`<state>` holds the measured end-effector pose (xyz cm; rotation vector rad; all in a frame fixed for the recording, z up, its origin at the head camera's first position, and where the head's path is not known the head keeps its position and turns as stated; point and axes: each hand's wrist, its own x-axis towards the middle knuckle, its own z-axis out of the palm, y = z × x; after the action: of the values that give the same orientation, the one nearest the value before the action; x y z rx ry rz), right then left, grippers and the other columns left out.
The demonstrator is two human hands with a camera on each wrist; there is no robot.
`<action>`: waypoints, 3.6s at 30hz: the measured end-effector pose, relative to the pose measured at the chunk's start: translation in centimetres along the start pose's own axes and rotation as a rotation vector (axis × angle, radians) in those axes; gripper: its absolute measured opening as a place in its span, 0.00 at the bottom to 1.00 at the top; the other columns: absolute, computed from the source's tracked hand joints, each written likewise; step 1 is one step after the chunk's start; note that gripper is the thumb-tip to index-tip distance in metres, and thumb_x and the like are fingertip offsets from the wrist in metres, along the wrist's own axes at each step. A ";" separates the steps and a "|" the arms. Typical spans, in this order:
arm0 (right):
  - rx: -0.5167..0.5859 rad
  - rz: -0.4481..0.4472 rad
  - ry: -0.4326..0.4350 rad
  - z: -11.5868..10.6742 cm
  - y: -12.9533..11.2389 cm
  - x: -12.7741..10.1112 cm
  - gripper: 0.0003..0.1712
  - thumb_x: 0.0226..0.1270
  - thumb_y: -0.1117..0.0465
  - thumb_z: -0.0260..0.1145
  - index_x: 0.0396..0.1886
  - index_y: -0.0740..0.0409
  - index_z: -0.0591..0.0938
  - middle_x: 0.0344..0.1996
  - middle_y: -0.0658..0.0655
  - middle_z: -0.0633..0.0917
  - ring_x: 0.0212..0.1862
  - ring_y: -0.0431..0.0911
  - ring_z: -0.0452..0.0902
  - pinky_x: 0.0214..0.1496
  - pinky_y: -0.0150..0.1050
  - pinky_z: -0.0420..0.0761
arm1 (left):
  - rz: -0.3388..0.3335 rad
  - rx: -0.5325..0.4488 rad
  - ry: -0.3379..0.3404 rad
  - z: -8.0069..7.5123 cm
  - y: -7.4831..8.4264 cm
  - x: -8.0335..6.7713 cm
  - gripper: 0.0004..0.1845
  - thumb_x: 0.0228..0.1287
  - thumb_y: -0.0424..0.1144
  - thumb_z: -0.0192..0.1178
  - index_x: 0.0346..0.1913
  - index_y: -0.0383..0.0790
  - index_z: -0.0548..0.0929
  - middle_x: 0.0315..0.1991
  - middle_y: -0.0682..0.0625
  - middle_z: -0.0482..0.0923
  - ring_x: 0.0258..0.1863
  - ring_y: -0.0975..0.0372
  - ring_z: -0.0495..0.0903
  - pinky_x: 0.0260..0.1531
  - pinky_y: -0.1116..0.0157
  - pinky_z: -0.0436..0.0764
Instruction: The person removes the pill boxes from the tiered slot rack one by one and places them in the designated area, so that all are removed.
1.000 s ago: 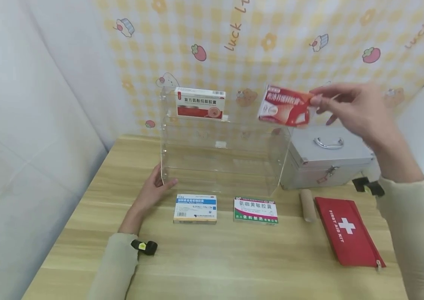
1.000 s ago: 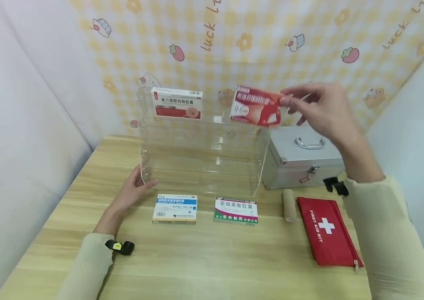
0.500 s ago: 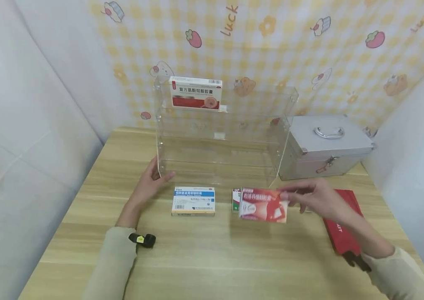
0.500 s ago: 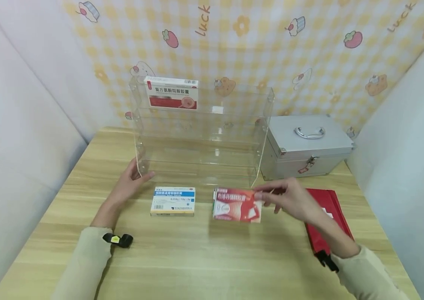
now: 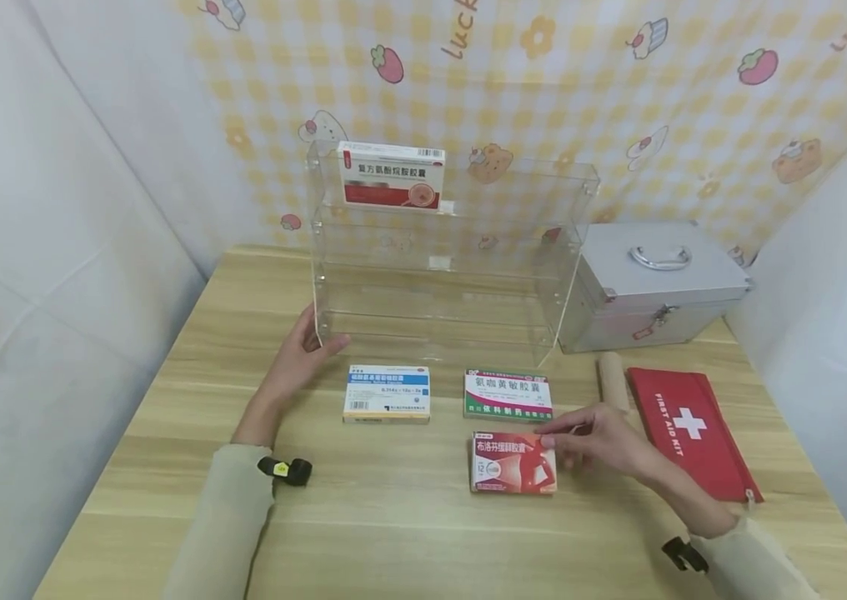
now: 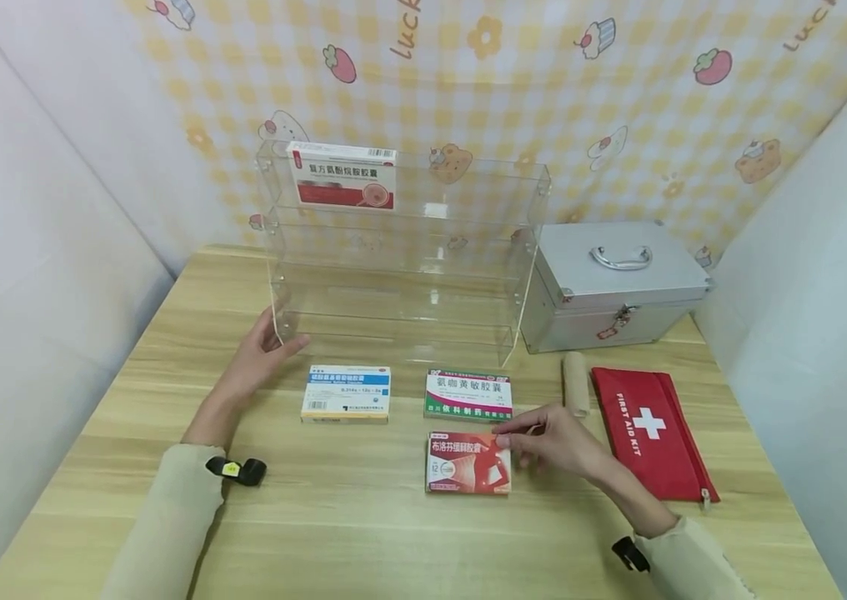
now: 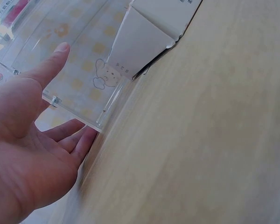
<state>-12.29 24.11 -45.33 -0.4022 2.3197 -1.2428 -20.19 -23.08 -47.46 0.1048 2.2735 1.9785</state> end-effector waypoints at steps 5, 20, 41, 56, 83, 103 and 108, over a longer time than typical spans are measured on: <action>-0.027 0.017 0.036 0.4 0.2 0.1 0.14 0.63 0.54 0.71 0.47 0.52 0.88 0.31 0.52 0.87 0.25 0.52 0.82 0.24 0.40 0.83 | -0.003 0.008 0.005 -0.2 0.1 0.0 0.48 0.65 0.46 0.66 0.79 0.55 0.47 0.76 0.41 0.49 0.72 0.48 0.56 0.68 0.51 0.61; -0.061 0.049 0.111 1.2 1.1 0.3 0.17 0.61 0.50 0.73 0.46 0.52 0.88 0.33 0.50 0.88 0.24 0.50 0.81 0.23 0.35 0.80 | -0.012 -0.012 0.008 -0.4 -0.3 -0.1 0.48 0.64 0.45 0.67 0.79 0.56 0.47 0.76 0.41 0.49 0.72 0.48 0.56 0.68 0.52 0.63; -0.221 -0.032 0.228 0.6 0.7 -0.3 0.17 0.65 0.46 0.69 0.49 0.48 0.87 0.27 0.49 0.84 0.24 0.45 0.76 0.20 0.34 0.76 | -0.015 0.005 0.005 -0.1 -0.1 0.1 0.47 0.64 0.46 0.67 0.78 0.61 0.49 0.76 0.42 0.49 0.72 0.49 0.56 0.68 0.54 0.62; -0.364 -0.427 0.321 -6.0 -15.1 7.5 0.22 0.69 0.53 0.67 0.61 0.51 0.80 0.38 0.51 0.86 0.22 0.44 0.80 0.16 0.39 0.79 | 0.043 0.056 0.022 -0.2 -3.6 0.3 0.46 0.61 0.57 0.66 0.76 0.71 0.50 0.76 0.44 0.53 0.70 0.47 0.60 0.66 0.49 0.64; -0.541 -0.225 0.331 -9.1 -27.8 18.5 0.26 0.64 0.42 0.68 0.58 0.47 0.83 0.45 0.60 0.86 0.17 0.53 0.77 0.19 0.42 0.81 | 0.048 0.064 0.051 0.3 -3.8 -0.6 0.48 0.58 0.58 0.68 0.77 0.67 0.51 0.74 0.48 0.59 0.67 0.51 0.66 0.64 0.51 0.69; -0.338 -0.326 0.368 -10.2 -30.0 17.7 0.21 0.64 0.50 0.71 0.55 0.51 0.84 0.42 0.57 0.88 0.22 0.51 0.83 0.16 0.34 0.79 | 0.072 0.086 0.066 -0.3 -3.1 -0.5 0.48 0.60 0.56 0.67 0.77 0.64 0.50 0.74 0.46 0.58 0.68 0.48 0.65 0.65 0.50 0.67; -0.326 -0.363 0.406 -10.4 -31.3 16.7 0.21 0.63 0.50 0.71 0.54 0.52 0.85 0.43 0.58 0.88 0.21 0.50 0.84 0.17 0.35 0.81 | 0.059 0.086 0.060 -0.4 -3.1 -0.5 0.48 0.59 0.58 0.67 0.77 0.66 0.50 0.74 0.45 0.58 0.68 0.49 0.64 0.65 0.50 0.67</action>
<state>-30.90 6.48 -18.65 -0.7714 2.9104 -1.1894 -19.62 -24.03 -50.48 0.1227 2.4207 1.9371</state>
